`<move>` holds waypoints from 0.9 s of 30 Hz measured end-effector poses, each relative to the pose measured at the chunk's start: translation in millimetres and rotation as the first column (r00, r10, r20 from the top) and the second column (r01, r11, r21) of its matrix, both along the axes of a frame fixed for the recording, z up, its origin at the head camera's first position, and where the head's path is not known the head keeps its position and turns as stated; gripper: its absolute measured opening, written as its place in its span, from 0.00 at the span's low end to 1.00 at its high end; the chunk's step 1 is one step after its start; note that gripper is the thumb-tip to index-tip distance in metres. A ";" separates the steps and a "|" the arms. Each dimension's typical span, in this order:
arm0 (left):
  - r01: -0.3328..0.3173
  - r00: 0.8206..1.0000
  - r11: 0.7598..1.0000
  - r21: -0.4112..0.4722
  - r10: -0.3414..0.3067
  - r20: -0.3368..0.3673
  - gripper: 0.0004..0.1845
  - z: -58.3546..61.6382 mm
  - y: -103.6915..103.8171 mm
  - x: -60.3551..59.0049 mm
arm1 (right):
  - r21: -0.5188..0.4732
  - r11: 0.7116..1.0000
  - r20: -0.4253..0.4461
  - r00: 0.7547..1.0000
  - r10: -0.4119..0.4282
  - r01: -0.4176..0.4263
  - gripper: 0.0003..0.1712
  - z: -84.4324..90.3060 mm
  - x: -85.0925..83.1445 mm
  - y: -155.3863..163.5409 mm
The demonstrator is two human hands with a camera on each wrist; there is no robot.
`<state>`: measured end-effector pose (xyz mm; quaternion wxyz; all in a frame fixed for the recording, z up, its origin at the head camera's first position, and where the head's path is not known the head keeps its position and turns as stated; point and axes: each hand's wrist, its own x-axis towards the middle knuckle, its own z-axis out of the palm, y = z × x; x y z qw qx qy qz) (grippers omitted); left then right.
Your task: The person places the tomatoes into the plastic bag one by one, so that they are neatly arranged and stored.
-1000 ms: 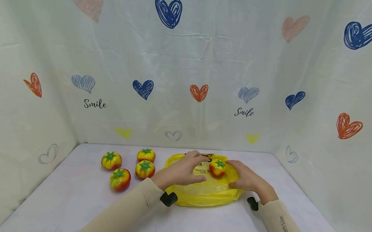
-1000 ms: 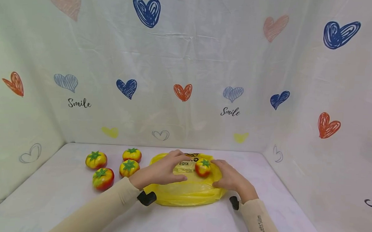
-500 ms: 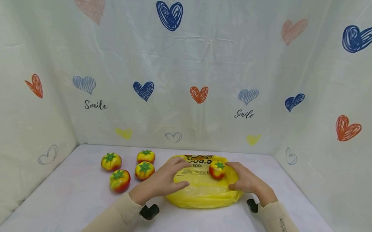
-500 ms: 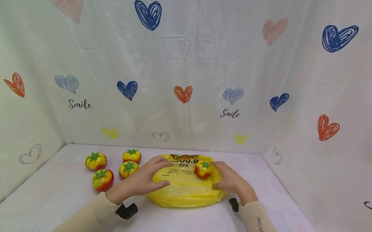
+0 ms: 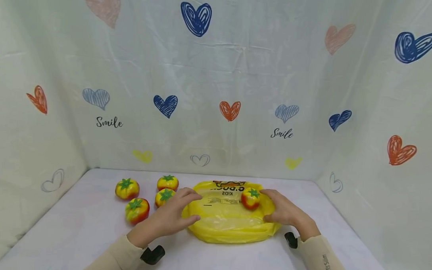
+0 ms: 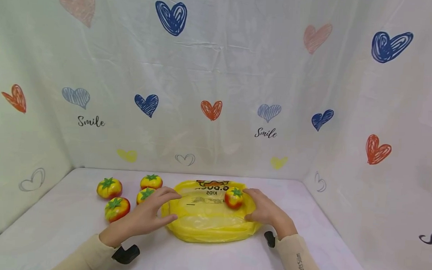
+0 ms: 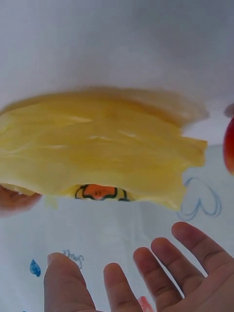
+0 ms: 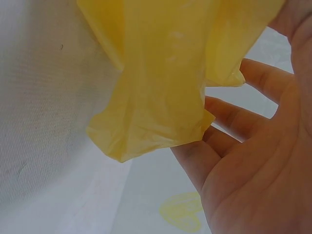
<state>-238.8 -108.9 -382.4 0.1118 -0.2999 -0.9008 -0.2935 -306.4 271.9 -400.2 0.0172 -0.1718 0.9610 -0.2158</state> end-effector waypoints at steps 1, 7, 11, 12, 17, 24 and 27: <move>-0.006 1.000 1.000 0.003 0.006 -0.002 0.26 -0.9 -2.2 0.3 | 0.001 1.000 -0.006 1.000 0.004 -0.004 0.48 0.4 0.2 -0.4; -0.040 0.999 0.999 0.008 0.040 -0.028 0.26 -5.4 -16.9 -0.1 | 0.019 1.000 -0.018 1.000 0.007 -0.007 0.48 1.5 0.5 -1.1; -0.062 0.997 0.998 0.004 0.062 -0.043 0.25 -7.9 -28.7 -1.2 | 0.017 1.000 -0.002 1.000 -0.003 0.003 0.48 1.4 0.4 -1.6; -0.065 0.996 0.998 0.004 0.065 -0.055 0.25 -8.3 -31.6 -1.6 | 0.017 1.000 -0.005 1.000 0.001 -0.001 0.48 1.3 0.2 -1.6; -0.081 0.991 0.997 0.011 0.082 -0.108 0.24 -10.7 -45.3 -1.2 | 0.022 1.000 -0.026 1.000 0.017 -0.017 0.47 0.6 -1.6 -0.9; -0.126 0.983 0.992 -0.020 0.122 -0.138 0.24 -13.9 -65.3 0.3 | 0.018 1.000 -0.002 1.000 -0.009 0.009 0.48 0.4 -0.5 -2.3; -0.149 0.975 0.989 -0.028 0.142 -0.170 0.25 -12.9 -76.9 -1.0 | 0.011 1.000 0.007 1.000 -0.022 0.022 0.48 0.1 0.5 -3.5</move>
